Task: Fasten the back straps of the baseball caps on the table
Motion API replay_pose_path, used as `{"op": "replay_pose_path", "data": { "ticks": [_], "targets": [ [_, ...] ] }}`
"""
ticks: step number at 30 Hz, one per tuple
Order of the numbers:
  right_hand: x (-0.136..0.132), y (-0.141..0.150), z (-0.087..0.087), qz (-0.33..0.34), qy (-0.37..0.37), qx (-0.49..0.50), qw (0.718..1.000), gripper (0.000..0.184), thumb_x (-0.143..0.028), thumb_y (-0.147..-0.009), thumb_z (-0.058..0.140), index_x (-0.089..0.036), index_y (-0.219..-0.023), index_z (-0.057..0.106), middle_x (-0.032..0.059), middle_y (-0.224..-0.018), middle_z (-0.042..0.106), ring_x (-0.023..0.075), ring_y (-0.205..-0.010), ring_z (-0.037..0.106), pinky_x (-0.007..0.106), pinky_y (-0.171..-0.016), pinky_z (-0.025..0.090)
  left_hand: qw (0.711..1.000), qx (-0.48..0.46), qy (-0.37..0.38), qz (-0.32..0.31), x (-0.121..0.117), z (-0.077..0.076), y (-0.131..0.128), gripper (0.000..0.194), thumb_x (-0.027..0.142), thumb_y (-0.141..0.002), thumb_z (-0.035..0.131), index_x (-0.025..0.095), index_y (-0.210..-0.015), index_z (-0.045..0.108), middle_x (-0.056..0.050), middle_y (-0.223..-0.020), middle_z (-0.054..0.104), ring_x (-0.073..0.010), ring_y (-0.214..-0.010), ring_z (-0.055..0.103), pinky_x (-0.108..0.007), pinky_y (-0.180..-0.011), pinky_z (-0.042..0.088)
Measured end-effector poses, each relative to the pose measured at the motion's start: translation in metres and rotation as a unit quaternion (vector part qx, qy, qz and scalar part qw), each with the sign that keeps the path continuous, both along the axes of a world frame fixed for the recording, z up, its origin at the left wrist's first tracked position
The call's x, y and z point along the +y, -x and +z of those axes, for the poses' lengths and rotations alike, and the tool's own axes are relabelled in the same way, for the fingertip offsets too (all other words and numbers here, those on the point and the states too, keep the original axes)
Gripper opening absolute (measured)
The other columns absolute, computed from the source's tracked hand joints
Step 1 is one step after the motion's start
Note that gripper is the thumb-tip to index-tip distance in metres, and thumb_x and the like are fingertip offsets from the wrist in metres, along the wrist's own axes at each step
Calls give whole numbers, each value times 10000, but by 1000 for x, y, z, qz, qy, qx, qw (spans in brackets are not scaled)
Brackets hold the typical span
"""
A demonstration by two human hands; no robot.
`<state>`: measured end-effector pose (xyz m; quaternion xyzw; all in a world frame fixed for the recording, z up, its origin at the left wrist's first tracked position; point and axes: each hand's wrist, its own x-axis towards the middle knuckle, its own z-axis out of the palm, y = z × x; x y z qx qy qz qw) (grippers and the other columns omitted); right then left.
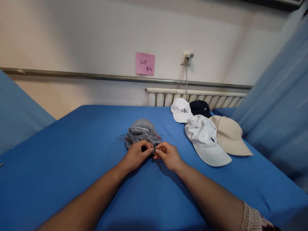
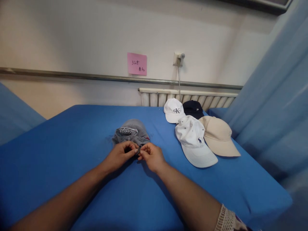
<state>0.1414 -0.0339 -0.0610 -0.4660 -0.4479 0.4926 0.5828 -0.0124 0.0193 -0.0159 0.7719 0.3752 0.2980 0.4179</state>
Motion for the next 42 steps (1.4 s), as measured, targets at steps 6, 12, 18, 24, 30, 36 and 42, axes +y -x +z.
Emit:
{"op": "replay_pose_path", "data": {
  "ticks": [6,12,18,24,30,36,42],
  "targets": [
    [2,-2,-1,15,22,10,1000,246,-378,-697,720,-183,-736,574,-21,-611,644,128,-546,635,239,-539,471,999,27,-41,-21,-2,1,2,174,350,-794,621,177,-783,614,-51,-859,696,-194,-799,640,-324,-742,503],
    [1,-1,1,18,28,34,999,277,-399,-667,752,-192,-718,575,-29,-593,640,125,-572,612,247,-558,484,975,102,-188,-66,-10,8,4,267,231,-794,612,220,-1059,641,-61,-1041,678,-222,-974,612,-371,-880,466],
    [-2,-2,5,48,46,75,995,348,-440,-625,810,-178,-704,594,-19,-608,637,115,-575,595,257,-596,488,946,162,-274,-54,-13,11,4,177,270,-807,609,228,-971,657,-49,-954,684,-238,-910,597,-408,-891,419],
    [-8,-3,9,79,94,171,978,434,-478,-567,858,-157,-717,607,12,-688,667,113,-617,618,265,-657,506,937,176,-301,-30,-14,13,4,147,283,-813,603,209,-931,647,-64,-924,687,-251,-894,594,-418,-878,410],
    [-5,-9,9,23,102,161,981,418,-468,-581,853,-153,-718,615,21,-692,675,113,-604,621,248,-608,506,942,176,-285,-6,-13,15,3,143,248,-791,605,218,-920,657,-57,-896,690,-240,-874,606,-406,-885,417],
    [0,-13,7,-26,93,136,986,384,-457,-632,820,-155,-730,604,8,-675,661,101,-563,613,233,-564,505,940,192,-282,-9,-12,14,4,160,279,-815,593,209,-947,651,-57,-903,692,-235,-854,619,-377,-823,434],
    [-7,-6,10,6,141,138,980,436,-511,-673,783,-181,-815,536,29,-734,704,132,-560,654,234,-513,485,953,168,-253,1,-13,12,4,189,312,-844,583,208,-988,649,-51,-934,702,-227,-860,634,-351,-792,440]
  ]
}}
